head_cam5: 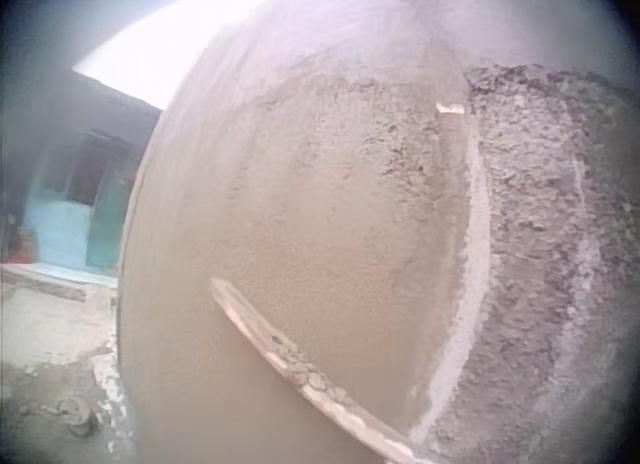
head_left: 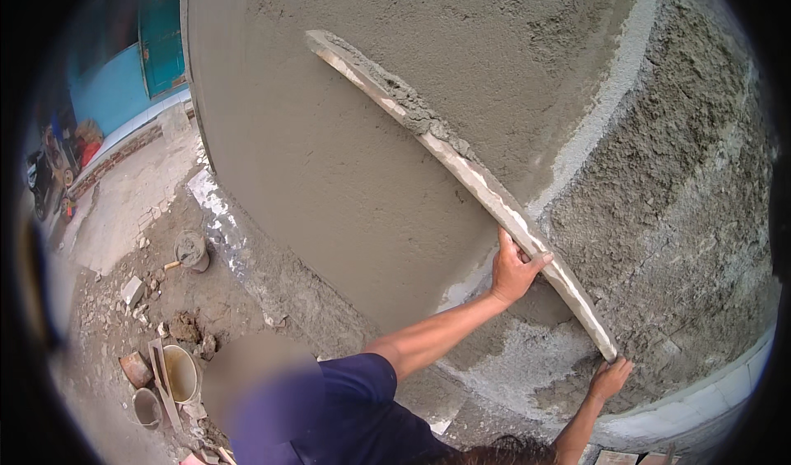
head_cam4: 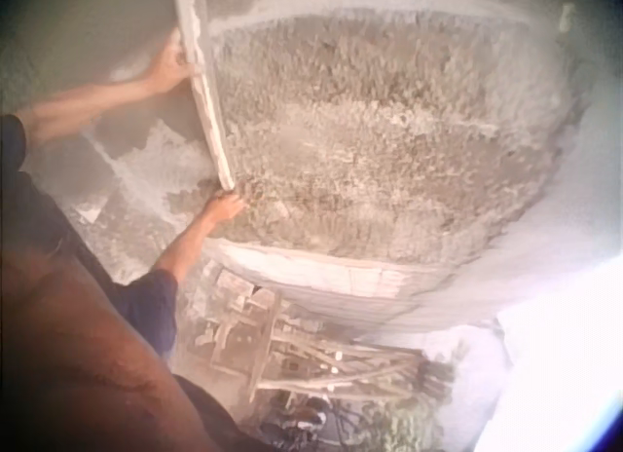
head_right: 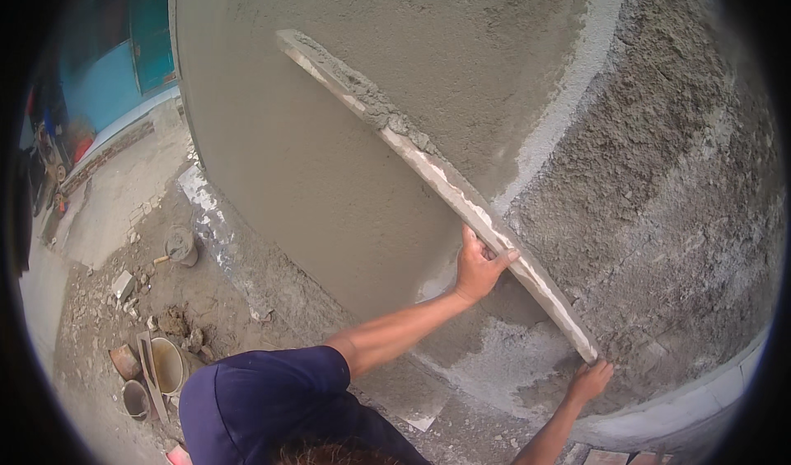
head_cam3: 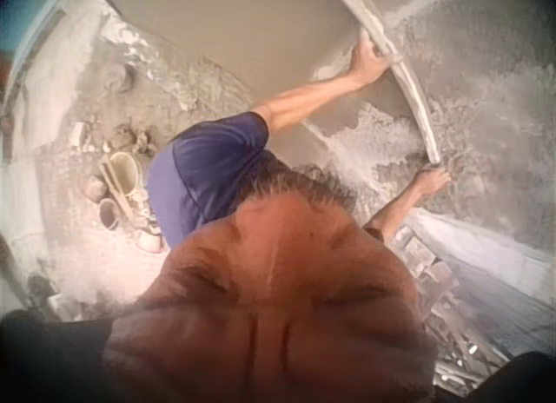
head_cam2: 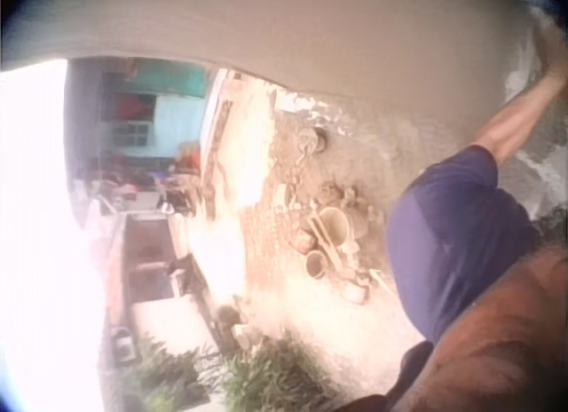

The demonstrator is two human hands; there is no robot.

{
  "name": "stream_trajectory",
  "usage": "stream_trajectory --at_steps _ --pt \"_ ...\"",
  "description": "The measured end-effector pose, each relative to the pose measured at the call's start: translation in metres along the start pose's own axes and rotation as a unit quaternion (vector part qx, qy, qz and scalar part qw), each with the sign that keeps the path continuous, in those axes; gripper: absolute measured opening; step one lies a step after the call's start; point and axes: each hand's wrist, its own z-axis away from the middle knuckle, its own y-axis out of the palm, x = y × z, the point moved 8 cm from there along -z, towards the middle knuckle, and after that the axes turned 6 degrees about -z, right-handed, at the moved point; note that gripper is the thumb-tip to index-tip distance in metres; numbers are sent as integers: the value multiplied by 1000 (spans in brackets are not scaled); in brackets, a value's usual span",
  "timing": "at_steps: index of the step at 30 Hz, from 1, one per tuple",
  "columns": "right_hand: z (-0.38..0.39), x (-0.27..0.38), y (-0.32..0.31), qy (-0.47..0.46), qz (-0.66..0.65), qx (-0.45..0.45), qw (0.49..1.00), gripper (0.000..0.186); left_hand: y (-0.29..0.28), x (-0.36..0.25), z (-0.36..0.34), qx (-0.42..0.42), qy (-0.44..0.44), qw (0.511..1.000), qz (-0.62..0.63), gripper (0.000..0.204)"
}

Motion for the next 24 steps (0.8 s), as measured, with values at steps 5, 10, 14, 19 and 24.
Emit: stream_trajectory --at_steps 5,10,14,19,24 --pt "44 -1 -5 -150 27 0 988 41 -92 60 85 -159 -133 978 -11 85" --pt "89 58 19 -253 15 167 953 47 -213 89 176 -253 -252 905 -230 99" --pt "155 118 88 -303 -38 355 884 47 -316 124 233 -117 -390 820 -402 115" --pt "319 188 192 -236 37 662 710 57 -501 96 420 165 -544 568 -595 100" --pt "363 265 224 -299 69 684 662 65 -655 -135 694 -116 -713 371 -584 96"
